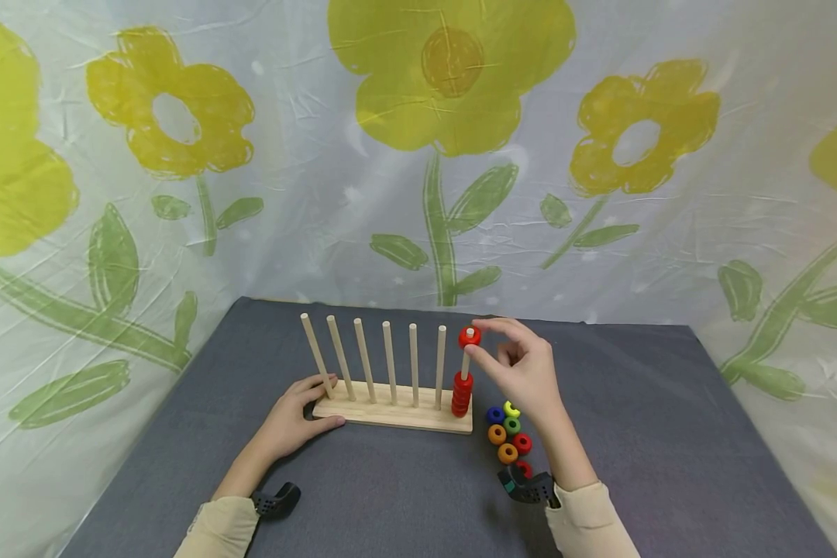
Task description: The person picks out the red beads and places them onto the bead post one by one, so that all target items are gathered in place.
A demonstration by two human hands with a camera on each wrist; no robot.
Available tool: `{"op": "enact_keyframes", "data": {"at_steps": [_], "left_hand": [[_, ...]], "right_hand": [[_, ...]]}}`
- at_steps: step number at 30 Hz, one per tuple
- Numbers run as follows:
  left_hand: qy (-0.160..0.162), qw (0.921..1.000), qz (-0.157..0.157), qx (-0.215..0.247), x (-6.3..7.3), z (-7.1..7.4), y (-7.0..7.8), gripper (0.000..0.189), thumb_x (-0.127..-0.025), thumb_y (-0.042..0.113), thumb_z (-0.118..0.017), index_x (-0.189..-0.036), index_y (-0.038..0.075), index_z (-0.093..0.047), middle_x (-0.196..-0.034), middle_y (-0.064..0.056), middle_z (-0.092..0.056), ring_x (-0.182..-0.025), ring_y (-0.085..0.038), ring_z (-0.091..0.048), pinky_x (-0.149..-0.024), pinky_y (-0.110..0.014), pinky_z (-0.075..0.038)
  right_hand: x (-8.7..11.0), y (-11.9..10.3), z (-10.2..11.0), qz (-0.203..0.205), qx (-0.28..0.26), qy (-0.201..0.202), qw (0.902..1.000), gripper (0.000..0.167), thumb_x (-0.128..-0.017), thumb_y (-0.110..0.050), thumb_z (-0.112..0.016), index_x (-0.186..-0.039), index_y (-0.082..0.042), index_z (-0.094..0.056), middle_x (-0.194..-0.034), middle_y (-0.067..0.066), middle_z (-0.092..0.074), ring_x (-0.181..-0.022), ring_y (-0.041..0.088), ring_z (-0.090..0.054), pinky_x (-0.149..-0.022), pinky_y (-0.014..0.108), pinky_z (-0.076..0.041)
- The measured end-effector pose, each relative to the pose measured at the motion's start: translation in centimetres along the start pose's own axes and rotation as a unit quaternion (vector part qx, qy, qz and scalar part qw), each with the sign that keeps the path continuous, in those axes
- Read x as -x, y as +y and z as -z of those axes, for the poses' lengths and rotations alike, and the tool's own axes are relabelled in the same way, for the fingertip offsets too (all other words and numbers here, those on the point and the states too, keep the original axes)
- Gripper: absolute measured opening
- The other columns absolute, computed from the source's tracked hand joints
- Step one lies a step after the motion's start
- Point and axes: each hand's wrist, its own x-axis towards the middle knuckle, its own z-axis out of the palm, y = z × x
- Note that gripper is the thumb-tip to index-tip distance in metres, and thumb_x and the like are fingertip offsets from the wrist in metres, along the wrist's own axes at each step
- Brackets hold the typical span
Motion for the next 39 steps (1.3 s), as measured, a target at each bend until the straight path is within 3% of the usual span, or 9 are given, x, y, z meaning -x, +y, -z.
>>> {"op": "enact_keyframes", "data": {"at_steps": [4,13,20,27,39], "left_hand": [[0.004,1.0000,-0.003,-0.004,0.1,0.0,0.1,0.075,-0.088,0.037,-0.088,-0.151,0.008,-0.061,-0.155,-0.014,-0.055,-0.146,-0.041,-0.047,-0.115,-0.064,-0.042],[0.000,1.0000,0.003,0.000,0.0,0.1,0.1,0.074,-0.089,0.039,-0.088,-0.151,0.008,-0.061,-0.156,-0.013,-0.054,-0.146,-0.041,-0.046,-0.116,-0.064,-0.041],[0.006,1.0000,-0.003,-0.003,0.1,0.0,0.1,0.075,-0.088,0.038,-0.089,-0.151,0.007,-0.061,-0.155,-0.014,-0.055,-0.145,-0.041,-0.047,-0.115,-0.064,-0.043],[-0.002,1.0000,0.006,0.002,0.1,0.1,0.2,0.075,-0.089,0.038,-0.088,-0.152,0.008,-0.060,-0.157,-0.014,-0.053,-0.147,-0.041,-0.045,-0.117,-0.064,-0.041],[-0.005,1.0000,0.007,-0.003,0.0,0.1,0.1,0.075,-0.089,0.039,-0.088,-0.152,0.007,-0.060,-0.157,-0.014,-0.053,-0.147,-0.041,-0.045,-0.116,-0.064,-0.041]], "right_hand": [[0.0,0.0,0.1,0.002,-0.007,0.000,1.0000,0.034,-0.092,0.005,-0.080,-0.124,-0.006,-0.078,-0.110,0.002,-0.071,-0.041,0.013,-0.025,-0.039,0.032,-0.023],[0.0,0.0,0.1,-0.001,-0.001,-0.003,1.0000,0.032,-0.092,0.003,-0.080,-0.123,-0.007,-0.078,-0.109,-0.009,-0.070,-0.041,0.013,-0.025,-0.039,0.032,-0.023],[0.0,0.0,0.1,-0.003,0.001,-0.007,1.0000,0.032,-0.092,0.003,-0.080,-0.123,-0.007,-0.078,-0.110,0.008,-0.071,-0.041,0.011,-0.026,-0.039,0.032,-0.024],[0.3,0.3,0.3,-0.004,0.011,-0.010,0.9999,0.033,-0.092,0.002,-0.080,-0.124,-0.008,-0.078,-0.104,-0.009,-0.069,-0.041,0.011,-0.026,-0.038,0.031,-0.025],[2.1,1.2,0.7,-0.029,0.022,-0.017,0.9992,0.031,-0.093,0.000,-0.081,-0.123,-0.008,-0.078,-0.106,-0.012,-0.070,-0.042,0.011,-0.028,-0.039,0.030,-0.027]]}}
